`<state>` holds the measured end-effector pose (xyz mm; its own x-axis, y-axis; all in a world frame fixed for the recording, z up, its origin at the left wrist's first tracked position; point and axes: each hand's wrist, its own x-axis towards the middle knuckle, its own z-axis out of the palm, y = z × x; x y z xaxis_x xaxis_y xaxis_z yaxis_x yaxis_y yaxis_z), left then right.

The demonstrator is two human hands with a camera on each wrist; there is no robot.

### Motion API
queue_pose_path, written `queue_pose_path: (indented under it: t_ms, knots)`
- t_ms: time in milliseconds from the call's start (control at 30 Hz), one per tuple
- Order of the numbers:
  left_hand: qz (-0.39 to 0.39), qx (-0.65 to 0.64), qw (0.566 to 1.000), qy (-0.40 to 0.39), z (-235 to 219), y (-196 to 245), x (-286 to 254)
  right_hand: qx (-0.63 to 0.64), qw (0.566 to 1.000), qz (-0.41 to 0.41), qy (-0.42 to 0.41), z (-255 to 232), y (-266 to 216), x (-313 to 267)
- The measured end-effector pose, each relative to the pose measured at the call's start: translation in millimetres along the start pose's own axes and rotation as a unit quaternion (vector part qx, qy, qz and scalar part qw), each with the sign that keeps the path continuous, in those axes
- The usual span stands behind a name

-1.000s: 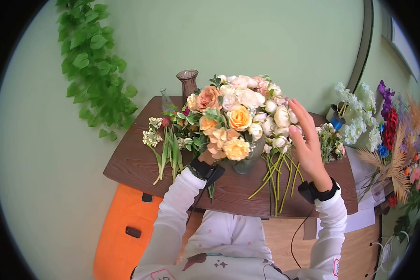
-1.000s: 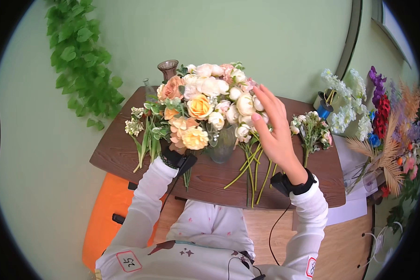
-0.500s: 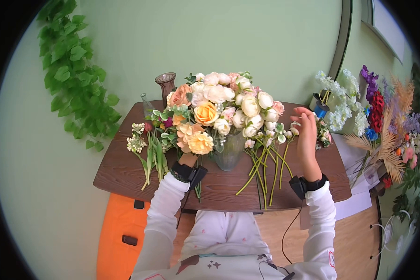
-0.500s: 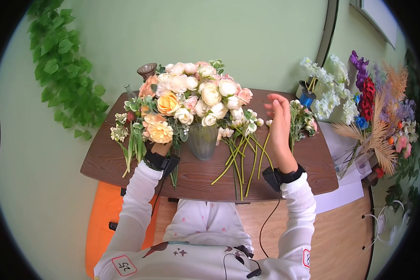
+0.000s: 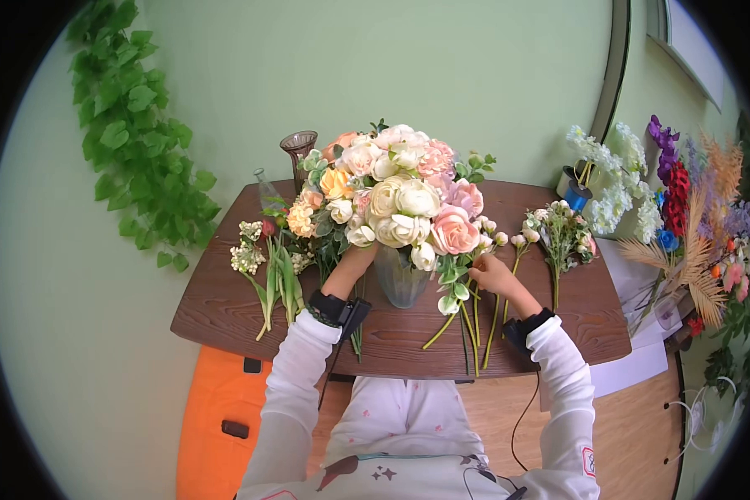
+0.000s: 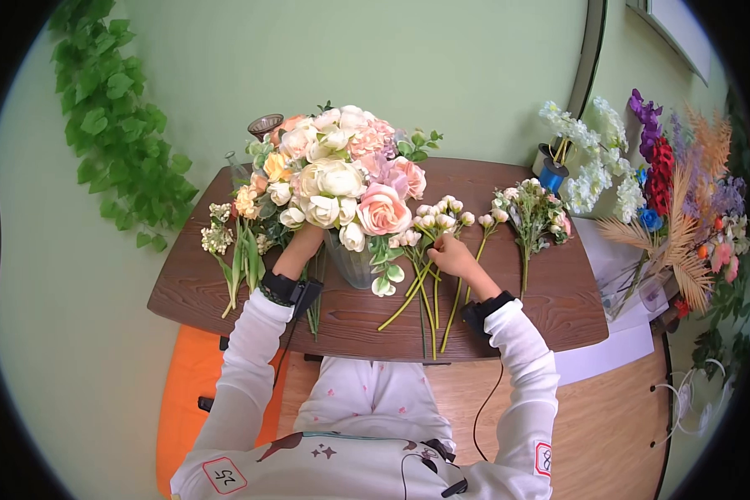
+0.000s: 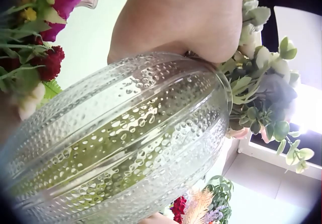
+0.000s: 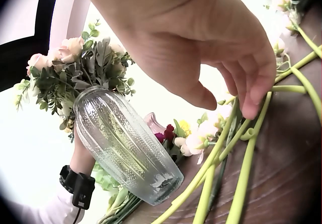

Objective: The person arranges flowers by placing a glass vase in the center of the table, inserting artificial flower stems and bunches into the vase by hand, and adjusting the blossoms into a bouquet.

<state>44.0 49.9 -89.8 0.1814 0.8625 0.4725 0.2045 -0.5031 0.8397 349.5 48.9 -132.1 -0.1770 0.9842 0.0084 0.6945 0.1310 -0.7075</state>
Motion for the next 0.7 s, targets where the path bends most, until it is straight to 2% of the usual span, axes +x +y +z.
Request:
queue_pose_path:
  t_ms: [33,67,133,233,333,400,467,500,567,633,700]
  knots:
    - [-0.04,-0.001,0.999,-0.013,0.2,6.5,-1.3,-0.009,1.0,0.005,0.007,1.9,-1.1,0.6]
    - [-0.041,0.0,0.999,-0.012,1.4,16.7,-1.9,-0.009,1.0,0.004,0.006,2.6,-4.1,0.2]
    - [-0.116,0.006,0.993,0.01,3.6,32.8,-2.1,0.027,0.999,0.009,0.024,2.8,-10.3,-1.6]
    - [-0.076,-0.012,0.997,-0.001,0.9,28.7,-0.9,0.057,0.997,0.02,0.045,5.7,-15.1,-2.4]
    - [-0.102,0.006,0.995,-0.014,-0.3,36.6,-1.3,0.096,0.993,0.034,0.064,9.3,-11.7,0.8]
    - [-0.096,-0.013,0.995,-0.006,0.2,25.5,-1.4,0.121,0.989,0.04,0.069,10.0,-8.0,3.9]
    - [-0.089,-0.031,0.996,0.001,-1.0,17.1,-1.8,0.23,0.968,0.058,0.08,2.9,-20.7,0.1]
    - [-0.105,-0.017,0.994,-0.012,-3.0,12.9,-2.5,0.23,0.968,0.058,0.081,-1.5,-25.2,-1.0]
    - [-0.12,-0.003,0.992,-0.028,-8.6,11.2,-3.6,0.264,0.96,0.031,0.086,-12.0,-33.8,-3.4]
    - [-0.072,0.084,0.992,-0.055,-16.5,10.6,-4.8,0.28,0.955,0.019,0.09,-24.8,-44.7,-9.1]
    - [-0.094,0.089,0.991,-0.046,-20.5,17.9,-8.3,0.371,0.923,-0.027,0.097,-41.5,-61.5,-19.7]
